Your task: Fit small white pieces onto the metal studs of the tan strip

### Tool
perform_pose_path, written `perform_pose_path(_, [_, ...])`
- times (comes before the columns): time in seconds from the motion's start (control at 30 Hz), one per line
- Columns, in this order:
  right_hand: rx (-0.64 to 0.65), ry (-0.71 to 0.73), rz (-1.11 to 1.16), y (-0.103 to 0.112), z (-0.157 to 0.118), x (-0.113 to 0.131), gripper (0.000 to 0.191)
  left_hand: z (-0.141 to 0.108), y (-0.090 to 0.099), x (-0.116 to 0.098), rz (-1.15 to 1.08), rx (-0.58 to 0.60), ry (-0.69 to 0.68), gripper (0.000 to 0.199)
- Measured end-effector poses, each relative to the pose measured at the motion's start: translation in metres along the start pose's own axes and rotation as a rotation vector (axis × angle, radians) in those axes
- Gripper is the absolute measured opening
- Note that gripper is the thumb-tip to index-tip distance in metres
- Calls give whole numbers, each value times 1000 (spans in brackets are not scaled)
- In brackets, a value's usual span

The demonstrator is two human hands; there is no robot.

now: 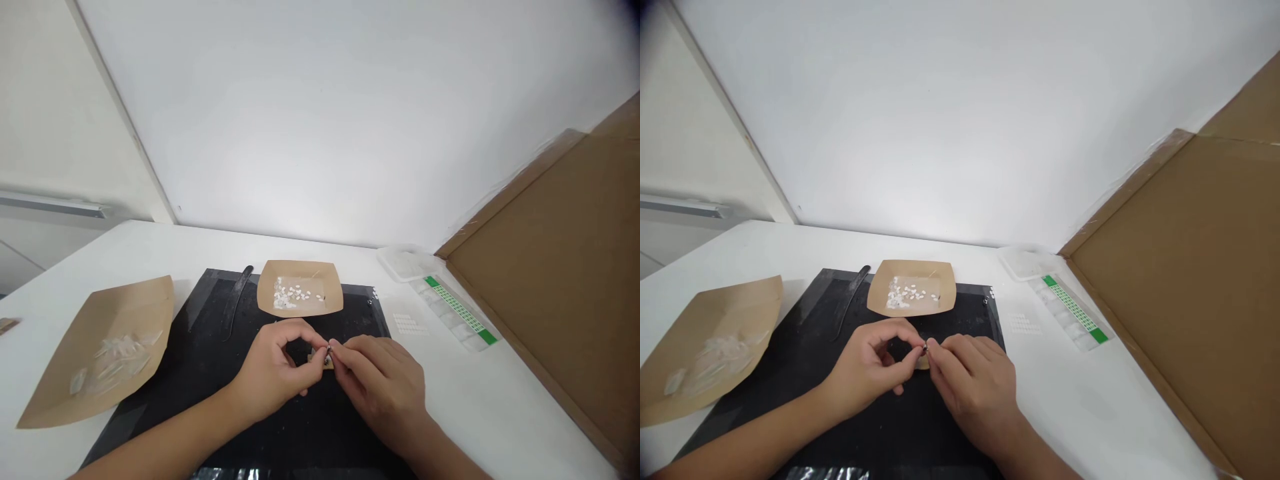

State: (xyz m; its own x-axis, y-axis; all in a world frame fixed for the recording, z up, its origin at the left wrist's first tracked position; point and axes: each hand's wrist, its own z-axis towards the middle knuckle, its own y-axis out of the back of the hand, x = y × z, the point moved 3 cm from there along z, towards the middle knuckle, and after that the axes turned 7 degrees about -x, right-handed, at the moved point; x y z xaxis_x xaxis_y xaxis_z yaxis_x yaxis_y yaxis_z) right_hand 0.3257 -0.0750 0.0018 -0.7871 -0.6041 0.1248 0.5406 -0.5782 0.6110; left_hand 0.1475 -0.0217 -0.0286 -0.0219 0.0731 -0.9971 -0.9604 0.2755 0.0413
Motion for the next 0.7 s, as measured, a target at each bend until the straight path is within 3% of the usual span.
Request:
perform_pose_path(0.1, [2, 76, -42, 4, 0, 2, 14, 0, -1, 0, -17, 7, 40, 13])
perform_pose_path(0.27, [14, 130, -58, 7, -1, 3, 21, -1, 1, -5, 50, 7, -31, 5])
perform_pose_path(0.7, [34, 73, 24, 4, 3, 3, 12, -2, 2, -13, 236, -69, -243, 8])
